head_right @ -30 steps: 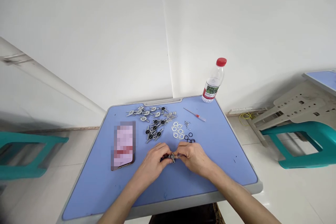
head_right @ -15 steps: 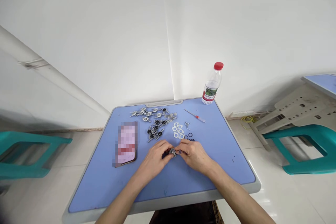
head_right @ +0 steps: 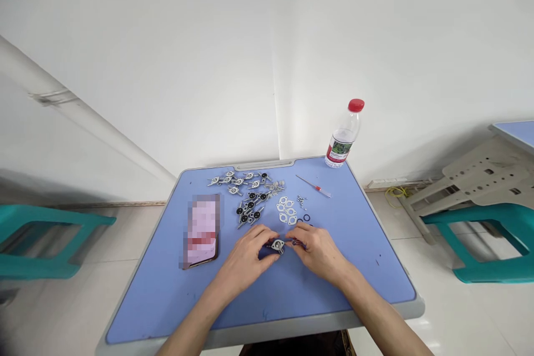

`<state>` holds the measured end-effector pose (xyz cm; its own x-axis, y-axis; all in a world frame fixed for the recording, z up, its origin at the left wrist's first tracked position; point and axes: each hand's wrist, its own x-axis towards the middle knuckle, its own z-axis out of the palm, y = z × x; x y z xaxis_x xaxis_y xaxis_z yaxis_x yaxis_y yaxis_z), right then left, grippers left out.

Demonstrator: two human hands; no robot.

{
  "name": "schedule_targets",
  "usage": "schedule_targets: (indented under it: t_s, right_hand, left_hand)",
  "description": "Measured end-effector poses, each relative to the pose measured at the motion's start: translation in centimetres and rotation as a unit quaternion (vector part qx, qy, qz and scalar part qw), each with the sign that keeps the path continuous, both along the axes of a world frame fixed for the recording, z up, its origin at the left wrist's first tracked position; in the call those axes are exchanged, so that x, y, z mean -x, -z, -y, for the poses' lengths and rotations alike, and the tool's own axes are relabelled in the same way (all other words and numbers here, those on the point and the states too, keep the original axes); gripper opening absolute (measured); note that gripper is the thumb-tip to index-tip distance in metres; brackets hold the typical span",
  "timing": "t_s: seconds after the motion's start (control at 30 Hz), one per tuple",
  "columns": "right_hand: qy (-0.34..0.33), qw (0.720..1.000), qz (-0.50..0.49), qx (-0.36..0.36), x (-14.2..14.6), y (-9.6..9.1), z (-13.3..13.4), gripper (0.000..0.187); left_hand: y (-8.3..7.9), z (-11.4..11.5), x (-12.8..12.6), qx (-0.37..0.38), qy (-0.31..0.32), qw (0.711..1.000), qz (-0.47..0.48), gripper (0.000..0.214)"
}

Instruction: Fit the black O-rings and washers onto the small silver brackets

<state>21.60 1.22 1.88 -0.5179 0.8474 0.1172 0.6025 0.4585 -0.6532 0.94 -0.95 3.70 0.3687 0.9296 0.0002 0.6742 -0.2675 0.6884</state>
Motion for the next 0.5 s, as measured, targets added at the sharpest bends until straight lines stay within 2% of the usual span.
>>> schedule_targets:
  t_s: [0.23, 0.5]
  right_hand:
    - [0.0, 0.998, 0.056, -0.01, 0.0, 0.41, 0.08, 0.015]
    - [-0.007, 0.998, 0.055, -0.008, 0.18, 0.87, 0.33, 0.016]
  left_hand:
    - [-0.04, -0.21, -0.31, -0.015, 0.004, 1.0, -0.018, 0.017]
    - [0.18, -0.42, -0.36, -0.02, 0.011, 0.999, -0.028, 0.012]
